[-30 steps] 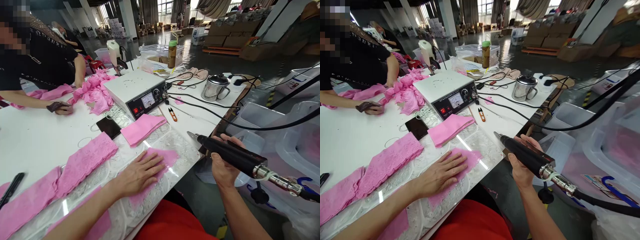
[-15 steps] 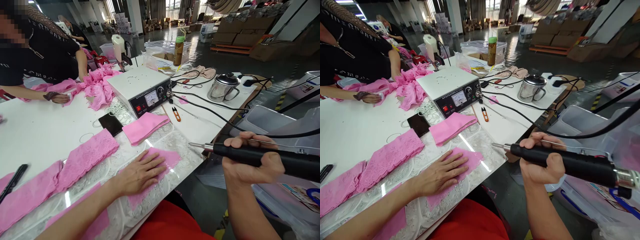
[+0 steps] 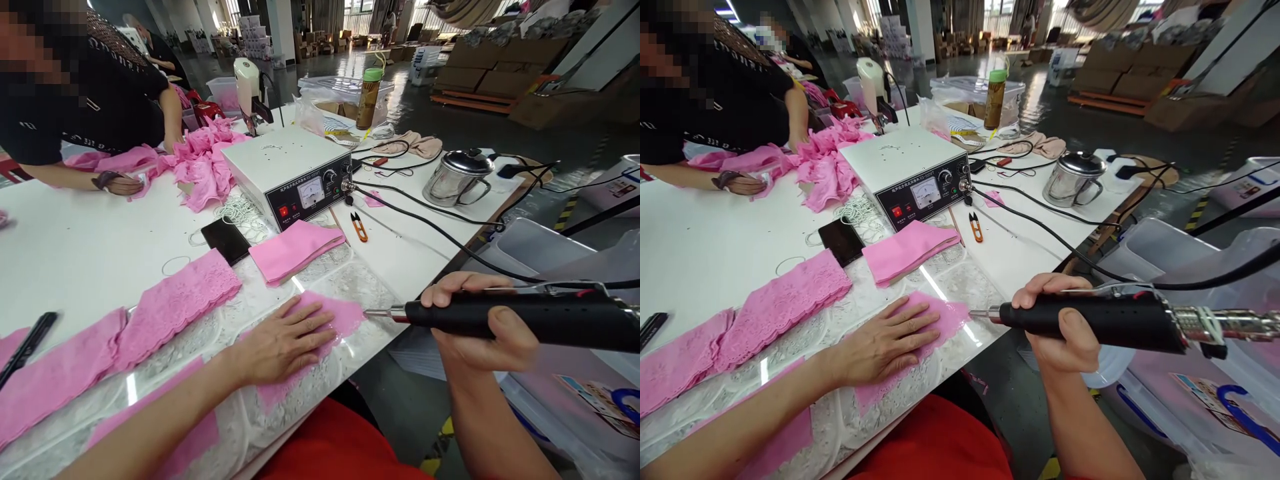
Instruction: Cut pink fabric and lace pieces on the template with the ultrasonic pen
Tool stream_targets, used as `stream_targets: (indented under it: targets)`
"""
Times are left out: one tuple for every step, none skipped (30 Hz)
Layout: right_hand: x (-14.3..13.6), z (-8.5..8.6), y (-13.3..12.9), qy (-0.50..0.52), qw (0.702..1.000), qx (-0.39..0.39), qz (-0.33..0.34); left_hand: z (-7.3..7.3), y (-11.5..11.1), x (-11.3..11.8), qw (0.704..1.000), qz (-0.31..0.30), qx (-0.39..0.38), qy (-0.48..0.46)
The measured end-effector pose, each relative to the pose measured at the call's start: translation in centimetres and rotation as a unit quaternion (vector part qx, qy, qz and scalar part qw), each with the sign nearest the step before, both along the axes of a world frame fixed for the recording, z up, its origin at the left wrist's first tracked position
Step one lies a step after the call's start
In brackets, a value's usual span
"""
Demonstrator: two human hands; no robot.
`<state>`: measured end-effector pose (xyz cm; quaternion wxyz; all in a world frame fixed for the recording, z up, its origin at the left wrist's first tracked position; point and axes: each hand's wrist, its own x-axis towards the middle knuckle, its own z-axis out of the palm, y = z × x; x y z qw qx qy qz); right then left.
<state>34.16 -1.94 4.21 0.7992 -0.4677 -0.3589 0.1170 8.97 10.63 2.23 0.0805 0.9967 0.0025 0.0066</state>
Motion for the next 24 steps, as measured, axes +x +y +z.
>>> stream_targets:
  targets:
    - [-0.03, 0.05, 0.04, 0.001, 1.0, -0.003, -0.001, -0.03, 0.01, 0.0, 1.0, -0.001, -0.001, -0.004]
    - [-0.08, 0.11, 0.09, 0.003, 1.0, -0.007, -0.002, -0.04, 0.03, 0.0, 1.0, -0.002, -0.003, -0.009]
    - [-0.13, 0.18, 0.15, 0.002, 1.0, -0.01, -0.004, -0.05, 0.04, 0.0, 1.0, -0.002, -0.005, -0.012]
    - [-0.18, 0.26, 0.21, -0.002, 1.0, -0.014, -0.007, -0.03, 0.05, 0.0, 1.0, -0.001, -0.007, -0.013]
    - [-0.22, 0.33, 0.27, -0.01, 1.0, -0.019, -0.01, -0.01, 0.05, 0.0, 1.0, -0.001, -0.008, -0.015]
    - [-0.26, 0.39, 0.31, -0.017, 0.999, -0.024, -0.012, 0.03, 0.05, 0.01, 1.0, 0.0, -0.009, -0.014]
    - [-0.28, 0.44, 0.35, -0.024, 0.999, -0.026, -0.013, 0.08, 0.04, 0.02, 1.0, 0.0, -0.01, -0.014]
    - [-0.3, 0.48, 0.37, -0.027, 0.999, -0.024, -0.011, 0.14, 0.03, 0.03, 1.0, 0.0, -0.01, -0.013]
    - [-0.31, 0.5, 0.38, -0.024, 0.999, -0.02, -0.007, 0.19, 0.01, 0.04, 1.0, 0.0, -0.009, -0.009]
    - [-0.31, 0.51, 0.37, -0.016, 1.0, -0.015, -0.002, 0.23, -0.01, 0.04, 1.0, 0.0, -0.005, -0.005]
    - [-0.32, 0.52, 0.36, -0.005, 1.0, -0.008, 0.004, 0.26, -0.02, 0.04, 1.0, 0.0, -0.001, 0.0]
    - [-0.32, 0.53, 0.36, 0.007, 1.0, -0.004, 0.007, 0.27, -0.02, 0.04, 1.0, 0.0, 0.005, 0.005]
    - [-0.32, 0.54, 0.37, 0.019, 1.0, -0.001, 0.01, 0.25, -0.02, 0.03, 1.0, -0.001, 0.01, 0.007]
    - [-0.32, 0.55, 0.39, 0.027, 1.0, 0.002, 0.013, 0.2, -0.01, 0.01, 1.0, -0.003, 0.015, 0.007]
    - [-0.32, 0.56, 0.44, 0.032, 0.999, 0.01, 0.017, 0.12, 0.01, -0.01, 1.0, -0.005, 0.018, 0.003]
    - [-0.32, 0.56, 0.5, 0.034, 0.999, 0.021, 0.023, 0.04, 0.04, -0.03, 1.0, -0.006, 0.02, -0.001]
    - [-0.32, 0.57, 0.58, 0.037, 0.998, 0.034, 0.031, -0.06, 0.06, -0.04, 1.0, -0.007, 0.021, -0.006]
    - [-0.31, 0.58, 0.65, 0.04, 0.997, 0.048, 0.041, -0.14, 0.09, -0.06, 1.0, -0.008, 0.021, -0.011]
    - [-0.31, 0.59, 0.71, 0.045, 0.996, 0.059, 0.05, -0.21, 0.1, -0.07, 1.0, -0.008, 0.02, -0.015]
    - [-0.31, 0.61, 0.76, 0.051, 0.995, 0.066, 0.056, -0.26, 0.12, -0.07, 1.0, -0.008, 0.019, -0.018]
    - [-0.29, 0.63, 0.78, 0.056, 0.994, 0.068, 0.06, -0.28, 0.13, -0.07, 1.0, -0.008, 0.017, -0.021]
    - [-0.27, 0.66, 0.77, 0.059, 0.994, 0.069, 0.063, -0.28, 0.13, -0.06, 1.0, -0.009, 0.016, -0.022]
    - [-0.23, 0.71, 0.74, 0.06, 0.994, 0.069, 0.064, -0.26, 0.13, -0.05, 1.0, -0.01, 0.016, -0.022]
    - [-0.18, 0.76, 0.69, 0.059, 0.994, 0.07, 0.062, -0.22, 0.12, -0.03, 1.0, -0.01, 0.016, -0.02]
